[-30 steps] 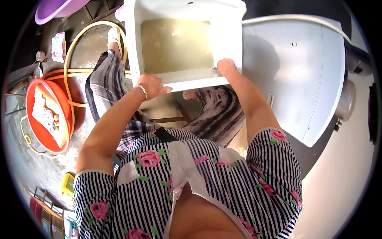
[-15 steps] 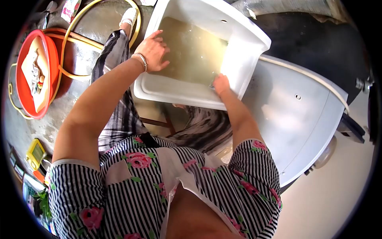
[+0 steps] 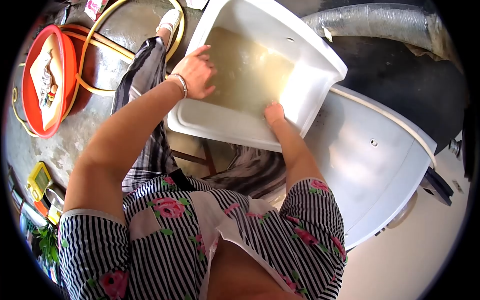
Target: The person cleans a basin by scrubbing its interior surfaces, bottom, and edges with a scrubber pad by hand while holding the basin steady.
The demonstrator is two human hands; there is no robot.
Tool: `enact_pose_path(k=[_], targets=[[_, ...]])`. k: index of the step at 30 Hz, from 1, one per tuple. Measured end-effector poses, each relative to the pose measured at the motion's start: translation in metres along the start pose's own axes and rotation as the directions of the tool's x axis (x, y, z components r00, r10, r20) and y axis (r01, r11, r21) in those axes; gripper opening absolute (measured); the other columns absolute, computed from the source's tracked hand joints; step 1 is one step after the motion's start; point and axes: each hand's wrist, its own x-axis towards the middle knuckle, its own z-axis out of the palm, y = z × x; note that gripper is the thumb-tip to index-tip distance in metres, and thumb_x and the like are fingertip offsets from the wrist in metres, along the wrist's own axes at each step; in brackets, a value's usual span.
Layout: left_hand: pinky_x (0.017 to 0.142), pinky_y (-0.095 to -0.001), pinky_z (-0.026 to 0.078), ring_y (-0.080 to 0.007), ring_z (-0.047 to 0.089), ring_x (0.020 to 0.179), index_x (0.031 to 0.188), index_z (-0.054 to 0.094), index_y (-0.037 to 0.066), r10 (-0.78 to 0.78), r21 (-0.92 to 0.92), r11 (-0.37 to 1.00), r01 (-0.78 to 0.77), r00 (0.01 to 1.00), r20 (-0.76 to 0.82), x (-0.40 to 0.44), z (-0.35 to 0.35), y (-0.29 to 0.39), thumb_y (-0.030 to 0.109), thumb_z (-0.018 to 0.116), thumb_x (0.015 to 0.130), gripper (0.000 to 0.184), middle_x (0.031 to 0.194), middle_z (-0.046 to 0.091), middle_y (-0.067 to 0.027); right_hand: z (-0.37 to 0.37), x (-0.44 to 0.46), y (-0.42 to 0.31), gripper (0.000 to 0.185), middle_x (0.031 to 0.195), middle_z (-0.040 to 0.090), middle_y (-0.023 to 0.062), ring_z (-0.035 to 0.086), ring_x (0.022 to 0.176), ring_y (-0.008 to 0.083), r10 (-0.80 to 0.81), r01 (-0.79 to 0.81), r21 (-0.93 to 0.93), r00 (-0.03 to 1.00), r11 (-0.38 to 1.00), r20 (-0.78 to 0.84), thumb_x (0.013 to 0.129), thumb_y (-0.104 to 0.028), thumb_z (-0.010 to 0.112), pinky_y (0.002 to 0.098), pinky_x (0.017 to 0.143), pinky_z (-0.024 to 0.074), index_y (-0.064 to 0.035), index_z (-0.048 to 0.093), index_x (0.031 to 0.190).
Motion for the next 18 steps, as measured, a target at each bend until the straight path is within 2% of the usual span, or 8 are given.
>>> enact_pose_path(k=[2,5,8,10,11,14,17,18], targets=[[0.115,-0.0376,0.02,-0.0199,0.057,0.1,0.092,0.069,0.01,0.012,-0.016,1.0,-0.012,1.0,-0.004,0.0,0.0,0.005,0.038,0.065,0.074,0.033,0.087,0.066,-0.0049,-0.019,0.004,0.016,0.023,0.108,0.065,0.0045,0.053,0.107,0.0236,0.001,-0.003,-0.072,1.0,0.997,-0.023,0.085,-0.014,0.052,0.0366,0.082,0.0463,-0.0127,0.072,0.094],[0.115,-0.0376,0.02,-0.0199,0.057,0.099,0.091,0.069,0.01,0.012,-0.027,1.0,-0.012,1.0,-0.027,-0.001,0.001,0.001,0.038,0.065,0.073,0.033,0.087,0.065,-0.0045,-0.041,0.035,0.045,0.021,0.107,0.063,0.0014,0.052,0.108,0.0233,0.217,-0.22,-0.062,0.975,0.974,-0.05,0.085,-0.017,0.052,0.0385,0.084,0.045,-0.015,0.07,0.096],[0.115,-0.0379,0.021,-0.02,0.057,0.099,0.089,0.069,0.01,0.023,-0.04,0.999,-0.024,0.999,-0.038,0.0,-0.002,0.002,0.038,0.066,0.072,0.032,0.086,0.065,-0.0045,-0.049,0.052,0.068,0.019,0.107,0.06,0.002,0.054,0.107,0.0224,0.545,-0.487,0.249,0.784,0.837,-0.297,0.084,-0.016,0.053,0.0396,0.081,0.0471,-0.0163,0.064,0.1],[0.115,-0.0382,0.022,-0.0201,0.057,0.099,0.087,0.069,0.01,0.024,-0.05,0.998,-0.028,0.997,-0.075,-0.002,-0.001,0.001,0.037,0.066,0.072,0.031,0.086,0.065,-0.0047,-0.058,0.065,0.073,0.019,0.107,0.059,0.0037,0.056,0.103,0.0227,0.735,-0.479,0.591,0.595,0.649,-0.325,0.084,-0.015,0.053,0.0398,0.079,0.0485,-0.0156,0.061,0.101],[0.114,-0.0383,0.022,-0.0203,0.057,0.099,0.086,0.069,0.01,0.026,-0.053,0.998,-0.029,0.998,-0.061,-0.002,-0.001,0.0,0.037,0.066,0.071,0.031,0.085,0.065,-0.0049,-0.063,0.071,0.074,0.019,0.107,0.058,0.0046,0.056,0.101,0.0229,0.816,-0.425,0.736,0.494,0.527,-0.3,0.084,-0.015,0.053,0.0399,0.078,0.0493,-0.0152,0.06,0.102],[0.114,-0.0384,0.023,-0.0206,0.057,0.098,0.082,0.068,0.01,0.028,-0.064,0.997,-0.031,0.999,-0.04,-0.001,-0.004,0.0,0.036,0.066,0.07,0.029,0.084,0.065,-0.0053,-0.078,0.093,0.074,0.02,0.107,0.058,0.0071,0.058,0.1,0.0243,0.947,-0.517,0.84,0.32,0.164,0.012,0.086,-0.016,0.051,0.0376,0.081,0.0497,-0.0155,0.06,0.104],[0.114,-0.0386,0.023,-0.0212,0.058,0.098,0.08,0.068,0.009,0.046,-0.094,0.994,-0.053,0.997,-0.069,0.0,-0.004,-0.001,0.036,0.066,0.07,0.029,0.084,0.065,-0.0057,-0.08,0.117,0.079,0.022,0.108,0.059,0.0085,0.059,0.1,0.027,0.911,-0.637,0.765,0.366,0.096,0.19,0.088,-0.016,0.048,0.0353,0.083,0.0502,-0.0116,0.058,0.107],[0.114,-0.0385,0.024,-0.0213,0.058,0.097,0.081,0.068,0.009,0.05,-0.085,0.995,-0.056,0.996,-0.072,0.0,-0.003,-0.002,0.036,0.066,0.07,0.03,0.084,0.064,-0.0055,-0.074,0.128,0.083,0.023,0.11,0.06,0.0097,0.059,0.101,0.0265,0.87,-0.586,0.806,0.439,0.09,0.222,0.088,-0.018,0.051,0.0365,0.083,0.0496,-0.0112,0.059,0.109]])
